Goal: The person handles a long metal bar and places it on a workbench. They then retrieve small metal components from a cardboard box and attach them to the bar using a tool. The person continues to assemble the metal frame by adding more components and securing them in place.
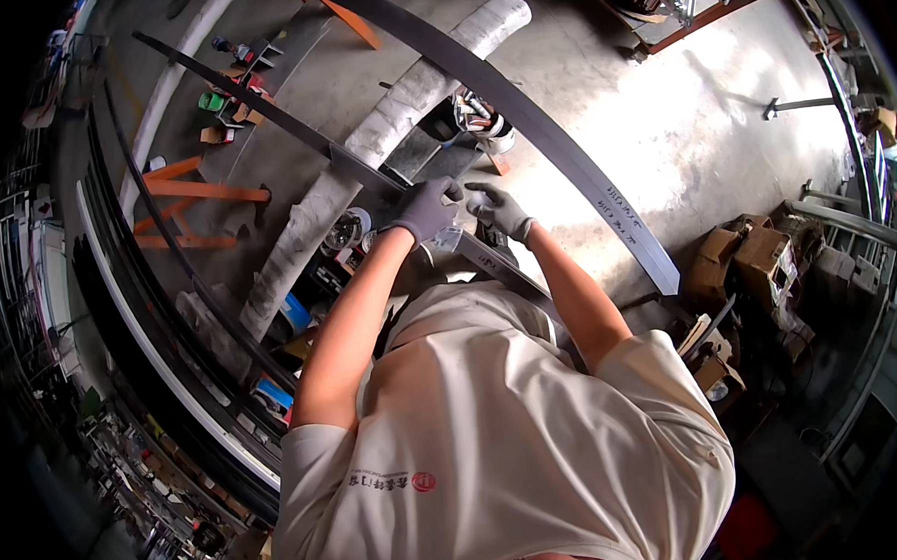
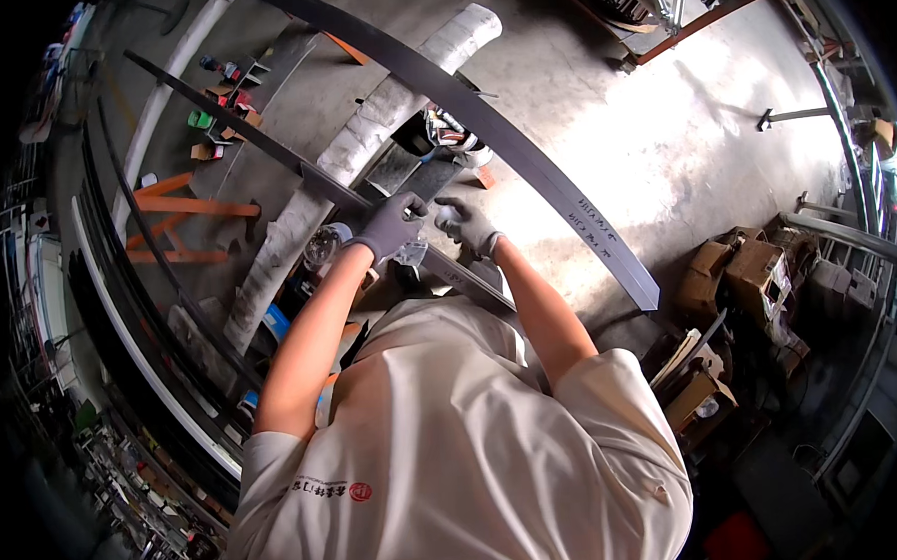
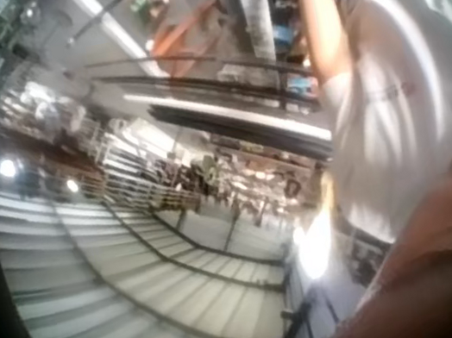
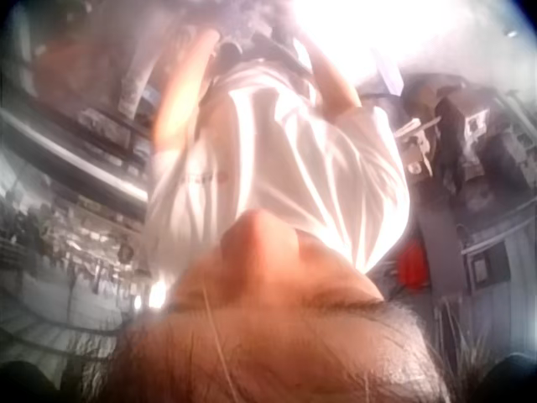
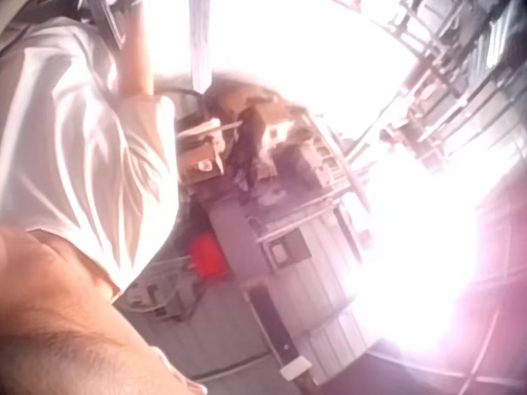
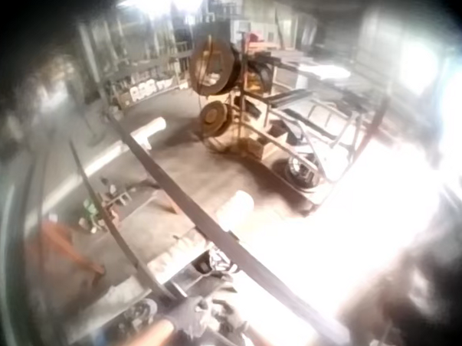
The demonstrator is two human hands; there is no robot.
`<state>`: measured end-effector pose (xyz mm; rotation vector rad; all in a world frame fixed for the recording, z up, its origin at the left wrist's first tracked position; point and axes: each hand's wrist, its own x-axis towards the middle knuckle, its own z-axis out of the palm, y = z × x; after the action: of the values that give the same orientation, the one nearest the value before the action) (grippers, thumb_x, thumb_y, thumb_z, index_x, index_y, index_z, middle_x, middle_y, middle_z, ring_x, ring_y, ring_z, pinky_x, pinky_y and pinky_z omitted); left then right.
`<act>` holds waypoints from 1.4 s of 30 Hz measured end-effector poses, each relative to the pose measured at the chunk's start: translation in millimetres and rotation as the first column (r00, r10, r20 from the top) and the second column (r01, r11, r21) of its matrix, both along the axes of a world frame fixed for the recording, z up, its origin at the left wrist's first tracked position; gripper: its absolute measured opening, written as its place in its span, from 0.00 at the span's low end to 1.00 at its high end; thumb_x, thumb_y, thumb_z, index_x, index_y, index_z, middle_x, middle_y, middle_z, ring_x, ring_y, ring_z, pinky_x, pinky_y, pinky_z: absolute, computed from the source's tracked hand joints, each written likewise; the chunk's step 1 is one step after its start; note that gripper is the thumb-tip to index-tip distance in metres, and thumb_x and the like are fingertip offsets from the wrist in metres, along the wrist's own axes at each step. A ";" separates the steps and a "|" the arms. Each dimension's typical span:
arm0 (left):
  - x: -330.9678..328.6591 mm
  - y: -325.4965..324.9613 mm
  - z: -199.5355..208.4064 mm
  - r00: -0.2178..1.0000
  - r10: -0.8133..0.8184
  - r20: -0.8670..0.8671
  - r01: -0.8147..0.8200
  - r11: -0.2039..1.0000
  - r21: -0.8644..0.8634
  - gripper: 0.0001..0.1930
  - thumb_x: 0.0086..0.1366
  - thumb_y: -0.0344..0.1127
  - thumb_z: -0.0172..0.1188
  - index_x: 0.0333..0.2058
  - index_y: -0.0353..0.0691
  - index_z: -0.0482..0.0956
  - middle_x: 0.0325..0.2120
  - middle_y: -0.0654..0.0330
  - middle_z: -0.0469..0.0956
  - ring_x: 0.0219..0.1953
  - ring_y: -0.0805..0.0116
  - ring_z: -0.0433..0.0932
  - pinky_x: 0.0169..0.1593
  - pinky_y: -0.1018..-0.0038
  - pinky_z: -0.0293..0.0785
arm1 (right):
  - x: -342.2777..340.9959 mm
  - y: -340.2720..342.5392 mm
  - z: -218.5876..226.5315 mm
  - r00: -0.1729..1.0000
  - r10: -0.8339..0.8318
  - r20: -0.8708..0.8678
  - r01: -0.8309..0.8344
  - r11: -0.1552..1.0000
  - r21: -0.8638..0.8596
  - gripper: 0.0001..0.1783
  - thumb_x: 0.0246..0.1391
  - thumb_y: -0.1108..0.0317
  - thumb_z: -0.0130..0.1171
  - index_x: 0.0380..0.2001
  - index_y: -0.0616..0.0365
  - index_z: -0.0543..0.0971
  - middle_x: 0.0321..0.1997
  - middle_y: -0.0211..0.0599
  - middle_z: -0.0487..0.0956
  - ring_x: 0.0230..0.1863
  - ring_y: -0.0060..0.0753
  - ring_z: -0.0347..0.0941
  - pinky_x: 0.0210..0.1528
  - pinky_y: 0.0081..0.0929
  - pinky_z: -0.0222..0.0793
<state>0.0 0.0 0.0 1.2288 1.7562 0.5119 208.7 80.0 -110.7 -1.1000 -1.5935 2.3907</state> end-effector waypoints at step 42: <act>7.2 -119.1 17.4 0.042 0.658 0.752 -0.453 0.684 -0.573 0.31 0.76 0.65 0.52 0.60 0.44 0.75 0.51 0.59 0.81 0.53 0.64 0.81 0.56 0.67 0.79 | -20.3 -95.5 208.9 0.890 0.357 0.285 -0.410 0.348 0.843 0.35 0.65 0.60 0.59 0.73 0.49 0.66 0.55 0.58 0.76 0.46 0.61 0.82 0.48 0.50 0.79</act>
<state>7.2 -119.1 17.4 -0.1752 1.0294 1.2167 188.4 -15.5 98.3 -0.5438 -2.8378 1.1371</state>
